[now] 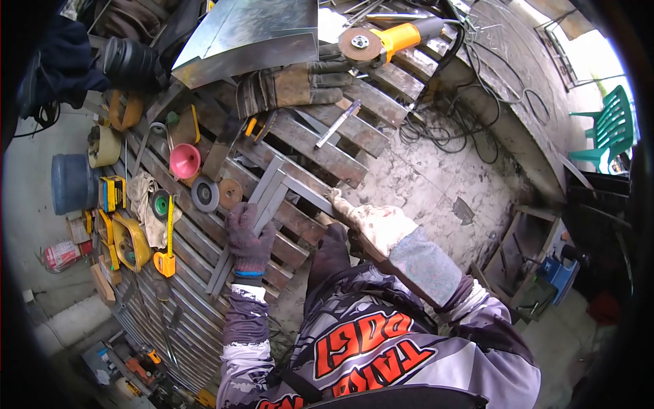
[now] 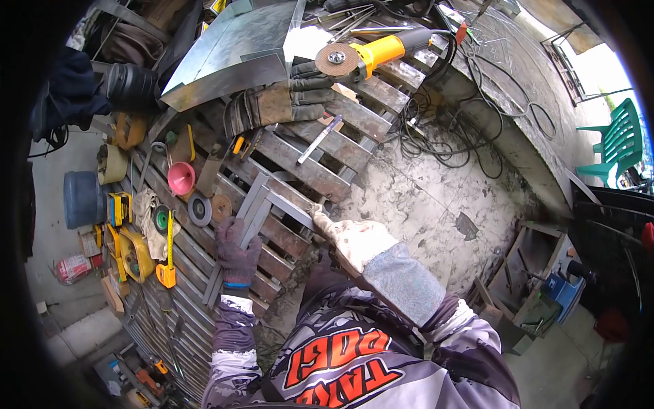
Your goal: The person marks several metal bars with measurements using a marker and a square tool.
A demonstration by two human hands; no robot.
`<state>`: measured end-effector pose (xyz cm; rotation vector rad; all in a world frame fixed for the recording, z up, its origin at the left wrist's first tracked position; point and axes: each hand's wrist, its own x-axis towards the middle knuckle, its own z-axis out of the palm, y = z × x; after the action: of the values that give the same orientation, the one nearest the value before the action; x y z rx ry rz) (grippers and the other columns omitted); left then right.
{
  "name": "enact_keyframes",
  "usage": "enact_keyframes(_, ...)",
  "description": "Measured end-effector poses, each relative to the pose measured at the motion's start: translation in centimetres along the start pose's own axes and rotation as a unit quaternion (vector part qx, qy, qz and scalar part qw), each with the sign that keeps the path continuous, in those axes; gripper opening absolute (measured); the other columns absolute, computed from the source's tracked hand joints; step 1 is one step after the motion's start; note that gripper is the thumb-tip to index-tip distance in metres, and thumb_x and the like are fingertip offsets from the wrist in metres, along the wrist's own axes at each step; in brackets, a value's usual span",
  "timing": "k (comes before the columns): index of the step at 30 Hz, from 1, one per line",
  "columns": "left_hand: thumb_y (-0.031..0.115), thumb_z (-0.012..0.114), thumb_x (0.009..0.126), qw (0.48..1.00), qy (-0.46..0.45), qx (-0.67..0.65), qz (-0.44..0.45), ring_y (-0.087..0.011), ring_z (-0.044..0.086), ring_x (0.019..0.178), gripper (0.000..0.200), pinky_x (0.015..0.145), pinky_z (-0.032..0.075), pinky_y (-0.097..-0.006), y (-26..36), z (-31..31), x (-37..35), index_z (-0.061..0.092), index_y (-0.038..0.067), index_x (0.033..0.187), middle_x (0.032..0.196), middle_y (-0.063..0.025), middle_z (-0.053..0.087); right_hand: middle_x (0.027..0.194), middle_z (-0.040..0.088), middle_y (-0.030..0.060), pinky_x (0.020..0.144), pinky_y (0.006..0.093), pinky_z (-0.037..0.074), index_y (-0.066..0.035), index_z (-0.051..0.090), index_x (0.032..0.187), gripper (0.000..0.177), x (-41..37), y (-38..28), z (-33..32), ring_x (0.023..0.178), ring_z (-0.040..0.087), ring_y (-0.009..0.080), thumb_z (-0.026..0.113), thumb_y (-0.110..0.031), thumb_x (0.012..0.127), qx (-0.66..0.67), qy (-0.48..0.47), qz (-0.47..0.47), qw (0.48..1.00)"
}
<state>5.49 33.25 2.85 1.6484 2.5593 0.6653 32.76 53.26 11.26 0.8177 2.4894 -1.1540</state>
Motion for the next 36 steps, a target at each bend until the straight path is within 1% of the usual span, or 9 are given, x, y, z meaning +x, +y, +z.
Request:
enact_keyframes(1,0.014,0.079,0.077,1.0,0.0,0.0,0.001,-0.0426,0.059,0.117,0.051,0.102,0.05,-0.054,0.1,0.0,0.0,0.066,0.002,0.125,0.128,-0.0208,0.062,0.142,0.067,0.0224,0.106,0.0464,0.055,-0.013,0.039,0.165,0.06,-0.1,-0.4,-0.6,0.126,0.068,0.0385,0.043,-0.012,0.105,0.007,-0.041,0.02,0.999)
enact_keyframes(11,0.013,0.078,0.076,1.0,-0.002,0.001,-0.009,-0.0424,0.059,0.118,0.049,0.102,0.05,-0.0535,0.5,-0.2,0.2,0.067,0.001,0.123,0.128,-0.0212,0.062,0.14,0.069,0.0201,0.105,0.0459,0.056,-0.013,0.034,0.167,0.062,-0.1,0.6,0.4,0.125,0.07,0.0368,0.043,-0.012,0.105,-0.01,-0.01,-0.008,1.0)
enact_keyframes(13,0.013,0.077,0.076,1.0,-0.013,0.001,-0.025,-0.0424,0.059,0.118,0.048,0.102,0.05,-0.0533,0.6,-0.1,0.2,0.067,0.001,0.122,0.128,-0.0214,0.062,0.125,0.074,0.0197,0.098,0.0474,0.057,-0.016,0.041,0.163,0.062,0.0,1.0,1.1,0.114,0.072,0.0402,0.049,-0.014,0.102,0.011,0.02,-0.016,1.0)
enact_keyframes(19,0.013,0.076,0.075,1.0,0.006,0.011,-0.015,-0.0426,0.06,0.115,0.046,0.101,0.051,-0.0529,0.7,0.0,0.3,0.068,0.0,0.119,0.126,-0.021,0.062,0.122,0.074,0.0198,0.097,0.0466,0.058,-0.018,0.037,0.165,0.066,0.1,0.7,0.5,0.111,0.072,0.0403,0.05,-0.013,0.1,0.017,-0.012,0.002,1.0)
enact_keyframes(23,0.015,0.075,0.076,1.0,-0.012,0.008,-0.027,-0.0433,0.061,0.115,0.045,0.101,0.051,-0.0531,0.7,-0.3,0.4,0.068,0.0,0.117,0.126,-0.0217,0.062,0.121,0.074,0.0197,0.097,0.046,0.057,-0.017,0.036,0.165,0.066,0.0,0.1,-0.3,0.111,0.071,0.0399,0.051,-0.012,0.1,0.001,-0.016,0.017,1.0)
enact_keyframes(25,0.015,0.075,0.076,0.999,-0.02,0.006,-0.031,-0.0434,0.06,0.116,0.045,0.102,0.051,-0.053,0.8,-0.3,0.4,0.068,-0.001,0.118,0.125,-0.0221,0.062,0.132,0.072,0.0253,0.102,0.0485,0.057,-0.014,0.024,0.171,0.071,0.2,0.3,-0.7,0.12,0.073,0.038,0.046,-0.014,0.104,0.006,-0.065,0.005,0.998)
enact_keyframes(28,0.014,0.075,0.076,1.0,-0.001,0.018,-0.018,-0.0436,0.06,0.117,0.046,0.102,0.051,-0.0529,0.6,-0.1,0.2,0.068,-0.001,0.119,0.127,-0.0227,0.062,0.13,0.073,0.0252,0.101,0.0478,0.057,-0.013,0.023,0.171,0.072,-0.1,0.7,0.2,0.118,0.073,0.0384,0.047,-0.014,0.103,0.001,-0.02,-0.018,1.0)
enact_keyframes(30,0.012,0.077,0.074,1.0,-0.006,0.005,-0.022,-0.0423,0.061,0.116,0.052,0.102,0.05,-0.0546,0.1,0.2,0.0,0.066,0.005,0.124,0.128,-0.0201,0.06,0.13,0.073,0.0252,0.101,0.0475,0.058,-0.013,0.023,0.171,0.072,-0.1,0.5,-0.3,0.118,0.073,0.0385,0.047,-0.014,0.104,0.01,-0.028,-0.014,0.999)
enact_keyframes(36,0.011,0.077,0.073,1.0,0.015,-0.015,-0.015,-0.0431,0.062,0.114,0.052,0.101,0.051,-0.0552,0.2,0.3,-0.2,0.067,0.005,0.123,0.128,-0.0203,0.061,0.13,0.073,0.0249,0.101,0.0467,0.058,-0.013,0.024,0.171,0.072,0.0,0.7,0.0,0.118,0.073,0.0381,0.048,-0.015,0.103,0.017,-0.035,-0.01,0.999)
